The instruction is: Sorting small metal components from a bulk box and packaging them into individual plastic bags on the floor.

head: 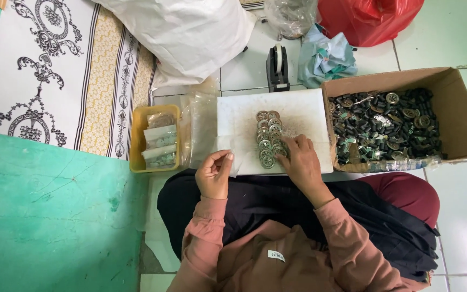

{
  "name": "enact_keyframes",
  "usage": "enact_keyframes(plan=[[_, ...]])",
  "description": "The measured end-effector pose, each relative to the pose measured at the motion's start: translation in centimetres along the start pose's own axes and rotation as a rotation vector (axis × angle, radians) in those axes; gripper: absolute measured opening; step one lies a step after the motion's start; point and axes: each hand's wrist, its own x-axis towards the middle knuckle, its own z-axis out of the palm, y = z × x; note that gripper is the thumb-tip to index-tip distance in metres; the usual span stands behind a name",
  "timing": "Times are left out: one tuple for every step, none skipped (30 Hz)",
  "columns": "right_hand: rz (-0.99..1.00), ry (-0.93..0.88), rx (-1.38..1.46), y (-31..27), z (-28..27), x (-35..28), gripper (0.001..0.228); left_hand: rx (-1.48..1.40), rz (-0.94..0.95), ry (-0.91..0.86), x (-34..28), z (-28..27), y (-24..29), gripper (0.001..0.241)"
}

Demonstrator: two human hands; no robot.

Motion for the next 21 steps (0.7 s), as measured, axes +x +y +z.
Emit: enact_keyframes(plan=[[0.005,-0.002,-0.002,0.5,0.4,0.0,0.043,-0.001,-0.004,-0.004,0.1,0.0,0.1,0.015],[0.006,-0.001,0.021,0.9,0.9,-0.1,0.042,0.0,0.016,-0.005,0.2,-0.1,0.1,0.015],[0.008,0.0,0.044,1.3,1.4,-0.2,0.04,0.002,0.037,-0.006,0.2,-0.2,0.2,0.014],[0.013,-0.003,0.044,1.4,1.2,0.0,0.04,0.003,0.033,-0.01,0.1,-0.3,0.5,0.014],[0.077,-0.053,0.089,1.4,0.9,0.2,0.039,0.009,0.043,-0.017,-0.1,-0.3,0.8,0.014],[0.137,-0.099,0.133,1.5,0.6,0.6,0.037,0.013,0.058,-0.022,0.0,-0.2,1.1,0.013],[0.14,-0.097,0.133,1.3,0.4,0.6,0.037,0.013,0.058,-0.025,0.2,-0.3,1.3,0.013],[0.205,-0.124,0.207,1.1,0.1,0.6,0.034,0.02,0.072,-0.03,0.4,-0.3,1.4,0.013],[0.271,-0.151,0.281,0.9,-0.2,0.6,0.03,0.027,0.086,-0.036,0.5,-0.4,1.6,0.013],[0.271,-0.151,0.279,1.0,-0.1,0.6,0.03,0.026,0.086,-0.036,0.9,-0.4,2.6,0.013],[0.294,-0.116,0.358,1.0,-0.1,0.6,0.029,0.021,0.091,-0.054,1.2,-0.5,3.6,0.013],[0.309,-0.08,0.437,1.0,-0.1,0.9,0.028,0.015,0.1,-0.066,1.8,-0.5,4.6,0.014],[0.301,-0.079,0.437,0.1,-1.5,1.3,0.028,0.014,0.106,-0.059,2.3,-0.3,5.5,0.014],[0.281,0.005,0.539,-1.0,-2.8,1.8,0.03,0.033,0.125,-0.08,2.8,-0.2,6.4,0.013],[0.26,0.09,0.642,-2.1,-4.1,2.2,0.031,0.052,0.144,-0.1,3.2,-0.1,7.3,0.012],[0.255,0.09,0.644,-3.8,-6.2,3.1,0.031,0.053,0.148,-0.096,3.6,0.1,7.9,0.012],[0.045,0.125,0.653,-5.4,-8.3,3.9,0.028,0.068,0.15,-0.144,4.0,0.2,8.4,0.011],[-0.163,0.164,0.655,-7.0,-10.5,4.6,0.024,0.08,0.153,-0.196,4.3,0.5,9.0,0.011],[-0.166,0.169,0.654,-8.4,-12.1,5.5,0.024,0.079,0.158,-0.197,4.5,0.8,9.4,0.011],[-0.43,0.175,0.424,-9.7,-13.8,6.4,0.017,0.072,0.17,-0.216,4.6,1.1,9.7,0.011],[-0.686,0.177,0.184,-11.1,-15.4,7.2,0.011,0.065,0.182,-0.235,4.7,1.4,10.1,0.011]])
